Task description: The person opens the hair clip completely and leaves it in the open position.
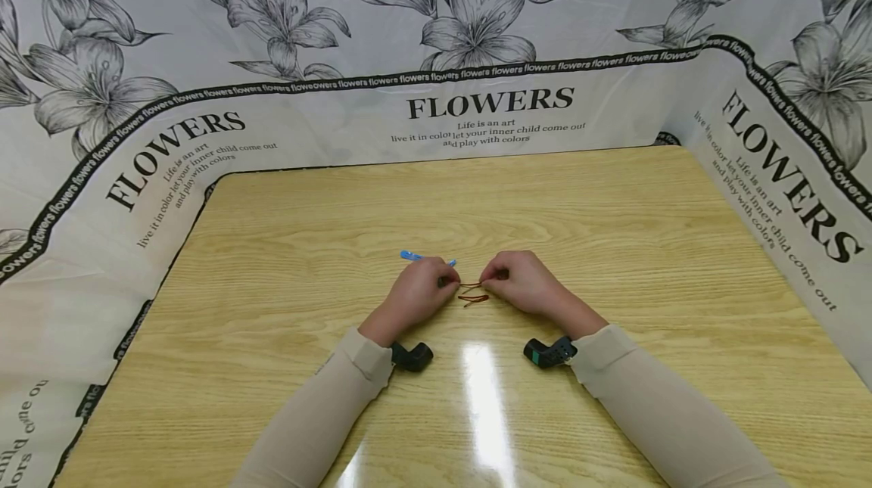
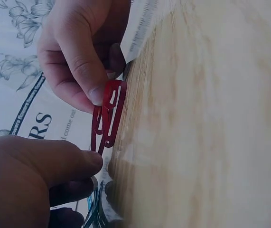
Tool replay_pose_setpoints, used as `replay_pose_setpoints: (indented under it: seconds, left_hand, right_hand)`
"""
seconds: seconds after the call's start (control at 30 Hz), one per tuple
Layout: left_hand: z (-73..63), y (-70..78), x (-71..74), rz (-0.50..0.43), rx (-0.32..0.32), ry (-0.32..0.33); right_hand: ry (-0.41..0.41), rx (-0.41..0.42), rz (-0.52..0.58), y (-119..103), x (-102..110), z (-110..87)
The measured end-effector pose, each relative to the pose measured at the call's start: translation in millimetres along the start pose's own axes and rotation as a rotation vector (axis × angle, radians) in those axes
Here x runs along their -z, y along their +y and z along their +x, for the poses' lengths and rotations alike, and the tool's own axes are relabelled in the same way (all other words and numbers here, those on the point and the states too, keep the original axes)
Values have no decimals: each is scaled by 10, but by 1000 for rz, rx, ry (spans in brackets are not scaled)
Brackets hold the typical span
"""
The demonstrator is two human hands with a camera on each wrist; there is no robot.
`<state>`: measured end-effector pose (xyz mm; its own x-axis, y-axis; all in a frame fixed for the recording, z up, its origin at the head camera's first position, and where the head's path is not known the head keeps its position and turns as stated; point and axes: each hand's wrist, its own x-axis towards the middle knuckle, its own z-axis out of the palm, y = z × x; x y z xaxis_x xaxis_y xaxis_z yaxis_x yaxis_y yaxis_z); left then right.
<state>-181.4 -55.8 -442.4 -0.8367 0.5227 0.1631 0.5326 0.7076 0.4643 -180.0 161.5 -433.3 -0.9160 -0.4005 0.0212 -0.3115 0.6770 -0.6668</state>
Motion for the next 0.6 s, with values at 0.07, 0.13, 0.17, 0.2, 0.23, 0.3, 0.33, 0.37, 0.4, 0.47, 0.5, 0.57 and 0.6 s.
replay_pose_setpoints:
  seconds: [0.07,0.13,0.17,0.2,0.23,0.3,0.33,0.37,0.4,0.47,0.5,0.57,0.6]
  left_hand:
    - [1,0,-3,8,2,-6]
    - [-1,5,3,13,5,-14]
    - [-1,8,6,16,6,-18]
    - [-1,12,8,17,9,-23]
    - [0,16,11,17,13,-28]
    - [0,20,16,19,14,-32]
    - [-1,21,18,19,14,-33]
    - [-1,22,19,20,13,-34]
    - [-2,22,19,22,11,-32]
    - [-3,20,17,25,6,-30]
    - [-3,18,15,26,4,-30]
    - [-3,15,13,31,2,-29]
    - [-3,13,11,33,2,-29]
  right_hand:
    - [0,-3,-4,2,0,2]
    - [0,-2,-10,2,-1,2]
    - [0,0,-14,3,-1,3]
    - [-1,1,-16,3,-1,4]
    - [-2,-3,-16,3,-2,5]
    - [-6,-5,-16,0,-1,6]
    - [-9,-7,-16,-1,-1,6]
    - [-10,-8,-16,-1,-1,6]
    - [-12,-9,-15,0,-1,6]
    - [-13,-8,-16,3,-3,6]
    - [-13,-6,-16,5,-4,7]
    - [-12,-3,-16,10,-6,11]
    - [-12,-2,-16,12,-7,13]
